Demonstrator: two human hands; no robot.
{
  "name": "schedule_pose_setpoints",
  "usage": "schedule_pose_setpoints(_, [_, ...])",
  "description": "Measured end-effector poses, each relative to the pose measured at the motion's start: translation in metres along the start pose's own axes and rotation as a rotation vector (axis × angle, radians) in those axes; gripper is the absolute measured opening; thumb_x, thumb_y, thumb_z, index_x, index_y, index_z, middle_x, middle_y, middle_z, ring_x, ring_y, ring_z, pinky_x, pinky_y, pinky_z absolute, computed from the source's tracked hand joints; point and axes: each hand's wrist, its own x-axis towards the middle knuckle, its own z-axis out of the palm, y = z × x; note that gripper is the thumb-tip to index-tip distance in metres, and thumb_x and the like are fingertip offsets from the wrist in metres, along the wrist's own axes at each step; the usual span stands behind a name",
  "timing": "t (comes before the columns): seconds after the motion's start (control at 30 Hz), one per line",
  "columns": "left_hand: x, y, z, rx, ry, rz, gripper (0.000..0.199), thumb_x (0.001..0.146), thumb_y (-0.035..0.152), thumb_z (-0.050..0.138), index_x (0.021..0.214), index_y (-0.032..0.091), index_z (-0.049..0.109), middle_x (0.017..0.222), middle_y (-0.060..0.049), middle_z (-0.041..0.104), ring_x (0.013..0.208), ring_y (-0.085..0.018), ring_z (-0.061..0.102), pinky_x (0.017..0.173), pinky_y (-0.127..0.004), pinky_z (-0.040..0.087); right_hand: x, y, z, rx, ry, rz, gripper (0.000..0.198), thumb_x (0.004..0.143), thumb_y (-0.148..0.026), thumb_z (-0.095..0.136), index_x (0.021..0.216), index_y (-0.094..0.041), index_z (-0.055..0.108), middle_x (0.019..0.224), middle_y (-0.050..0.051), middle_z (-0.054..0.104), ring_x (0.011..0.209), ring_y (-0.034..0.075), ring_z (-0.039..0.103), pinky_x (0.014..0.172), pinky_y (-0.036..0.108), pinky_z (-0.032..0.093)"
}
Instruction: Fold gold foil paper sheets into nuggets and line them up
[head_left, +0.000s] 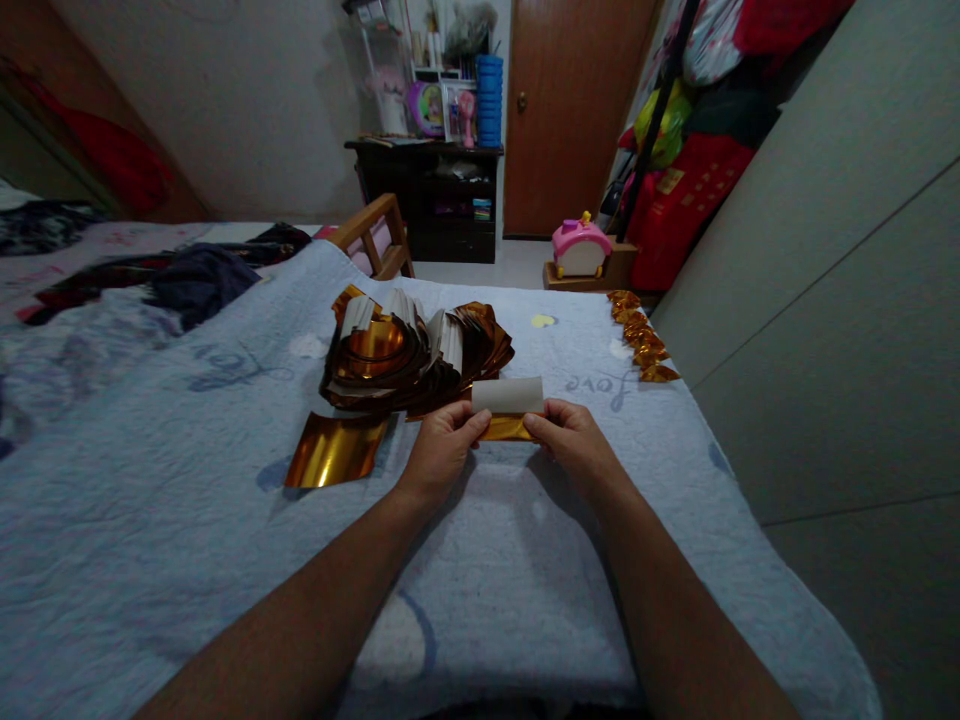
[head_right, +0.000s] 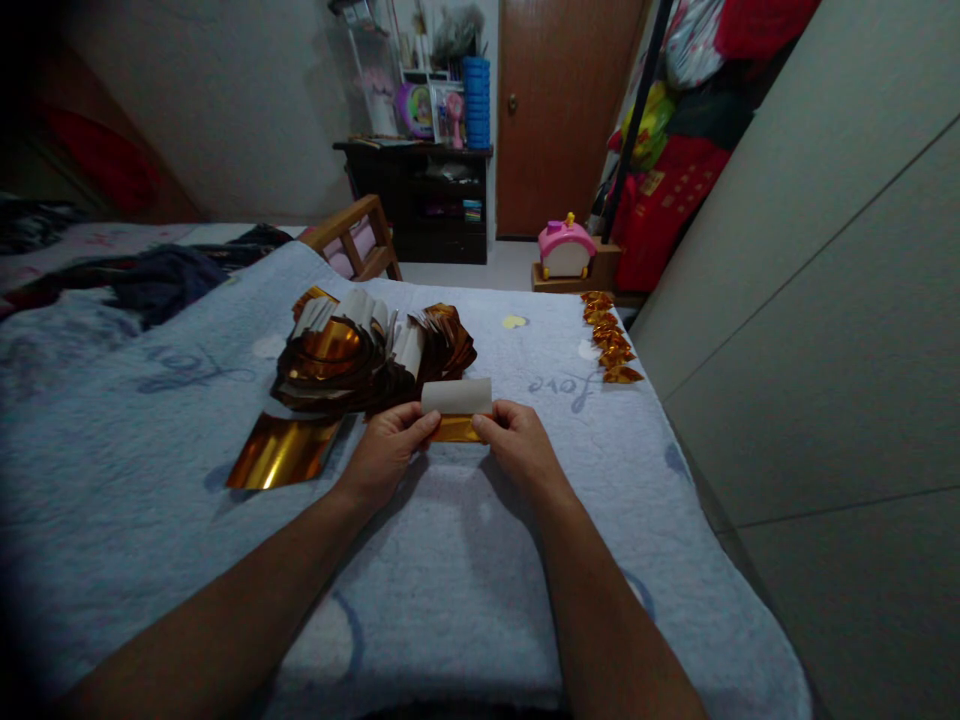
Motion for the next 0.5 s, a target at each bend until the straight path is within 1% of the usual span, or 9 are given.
schedule_pose_setpoints(0.1, [0.0, -0.002, -0.001, 0.036, -0.014, 0.016, 0.023, 0.078, 0.039, 0.071, 0.079, 0.016, 0.073, 0.07, 0.0, 0.064, 0.063, -0.012, 0.053, 0.061, -0.023, 0.041, 0.002, 0.005, -0.001, -0.094, 0.021, -0.012, 0.022, 0.077, -0.038, 0.061, 0.075, -0.017, 0.066, 0.071, 0.003, 0.062, 0.067, 0.017, 0.054, 0.061, 0.028, 0.039])
schedule_pose_setpoints(0.23, [0.0, -0.006, -0.002, 0.111, -0.033, 0.032, 0.024, 0.079, 0.039, 0.069, 0.081, 0.015, 0.072, 0.077, -0.003, 0.068, 0.072, -0.016, 0.06, 0.067, -0.025, 0.045, 0.004, 0.011, -0.003, -0.316, 0.057, -0.04, 0.019, 0.08, -0.032, 0.057, 0.078, -0.016, 0.067, 0.073, 0.004, 0.065, 0.066, 0.017, 0.056, 0.06, 0.028, 0.038])
schedule_pose_setpoints(0.3, [0.001, -0.006, -0.003, 0.162, -0.034, 0.033, 0.024, 0.079, 0.038, 0.068, 0.081, 0.014, 0.072, 0.076, -0.003, 0.068, 0.071, -0.016, 0.06, 0.065, -0.025, 0.045, 0.004, 0.013, -0.003, -0.4, 0.081, -0.046, 0.017, 0.082, -0.029, 0.056, 0.077, -0.016, 0.066, 0.072, 0.004, 0.065, 0.065, 0.016, 0.056, 0.06, 0.027, 0.036])
schedule_pose_setpoints(0.37, [0.001, -0.006, -0.003, 0.213, -0.024, 0.036, 0.023, 0.078, 0.037, 0.068, 0.08, 0.014, 0.071, 0.073, -0.002, 0.066, 0.068, -0.016, 0.058, 0.062, -0.024, 0.043, 0.004, 0.014, -0.003, -0.438, 0.095, -0.047, 0.015, 0.083, -0.026, 0.056, 0.075, -0.017, 0.065, 0.07, 0.004, 0.064, 0.065, 0.016, 0.056, 0.06, 0.027, 0.036])
schedule_pose_setpoints(0.5, [0.0, -0.005, -0.002, 0.353, -0.013, 0.047, 0.018, 0.079, 0.033, 0.065, 0.076, 0.015, 0.068, 0.07, -0.002, 0.065, 0.064, -0.016, 0.057, 0.059, -0.025, 0.04, 0.004, 0.014, -0.002, -0.54, 0.097, -0.052, 0.018, 0.083, -0.022, 0.055, 0.067, -0.019, 0.061, 0.067, 0.003, 0.064, 0.064, 0.016, 0.054, 0.06, 0.028, 0.033])
